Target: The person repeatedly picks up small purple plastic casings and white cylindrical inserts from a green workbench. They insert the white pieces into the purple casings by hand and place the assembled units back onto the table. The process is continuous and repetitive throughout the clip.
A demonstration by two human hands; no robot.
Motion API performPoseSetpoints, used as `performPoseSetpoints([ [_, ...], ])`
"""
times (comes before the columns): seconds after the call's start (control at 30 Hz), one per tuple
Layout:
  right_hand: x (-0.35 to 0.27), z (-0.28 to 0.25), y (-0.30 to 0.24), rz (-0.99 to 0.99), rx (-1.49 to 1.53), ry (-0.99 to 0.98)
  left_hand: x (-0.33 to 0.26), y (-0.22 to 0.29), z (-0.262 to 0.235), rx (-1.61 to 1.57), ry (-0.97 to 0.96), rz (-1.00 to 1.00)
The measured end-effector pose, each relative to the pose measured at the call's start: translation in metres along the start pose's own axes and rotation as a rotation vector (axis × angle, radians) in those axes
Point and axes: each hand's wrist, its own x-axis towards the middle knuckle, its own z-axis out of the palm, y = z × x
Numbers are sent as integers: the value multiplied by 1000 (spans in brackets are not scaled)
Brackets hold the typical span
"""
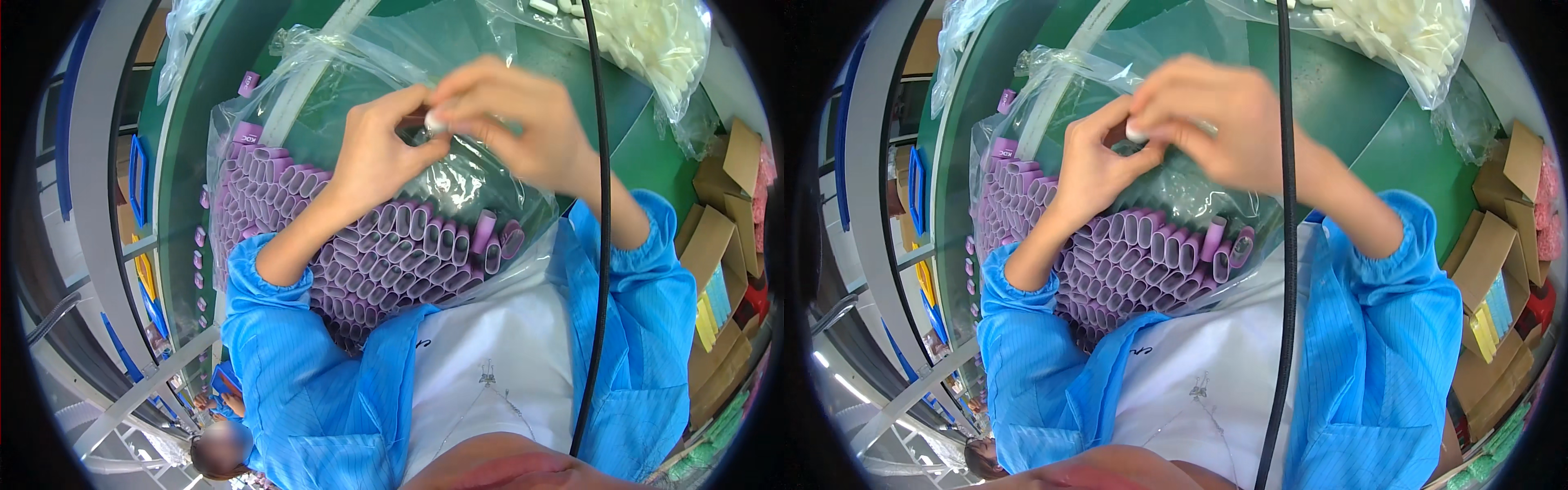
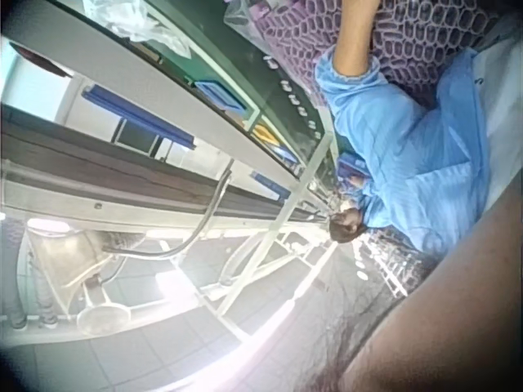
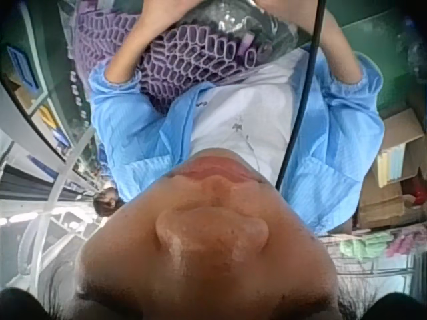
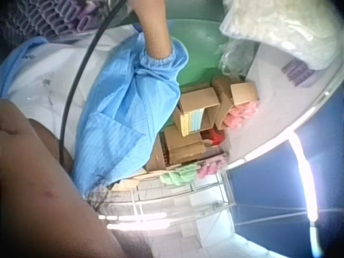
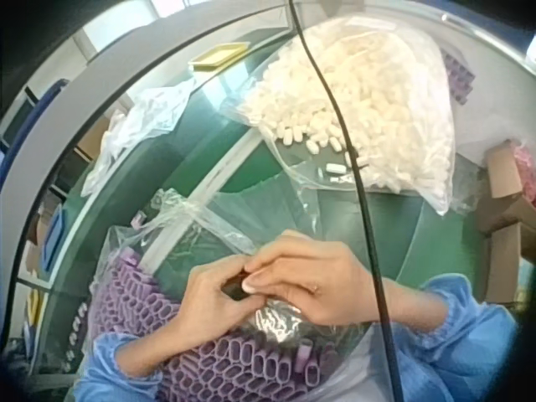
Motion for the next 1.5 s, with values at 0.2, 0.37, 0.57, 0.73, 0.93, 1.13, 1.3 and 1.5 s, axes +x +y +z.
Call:
performPoseSetpoints([
  [0.2, -7, 7, -8, -45, -215, 65, -3, 3, 9, -195, 69, -5],
  [0.37, -11, 2, -5, -24, -177, 28, -8, -1, 17, -259, 139, -4],
  [0.57, -5, -3, 0, -68, -133, -87, -9, -5, 15, 21, 195, 87],
  [0.73, -6, -5, 5, -182, -205, -66, -7, -11, 17, -35, 282, 116],
  [0.93, -13, -2, 2, -294, -357, -40, -8, 0, 12, 133, 292, 285],
  [1.13, -14, -6, 6, -321, -273, -49, -7, -2, 14, 45, 248, 239],
  [1.3, -14, -2, 1, -258, -209, -1, -6, -2, 11, 11, 237, 253],
  [1.5, -14, -8, 4, -251, -159, -45, -7, 0, 9, 33, 178, 292],
])
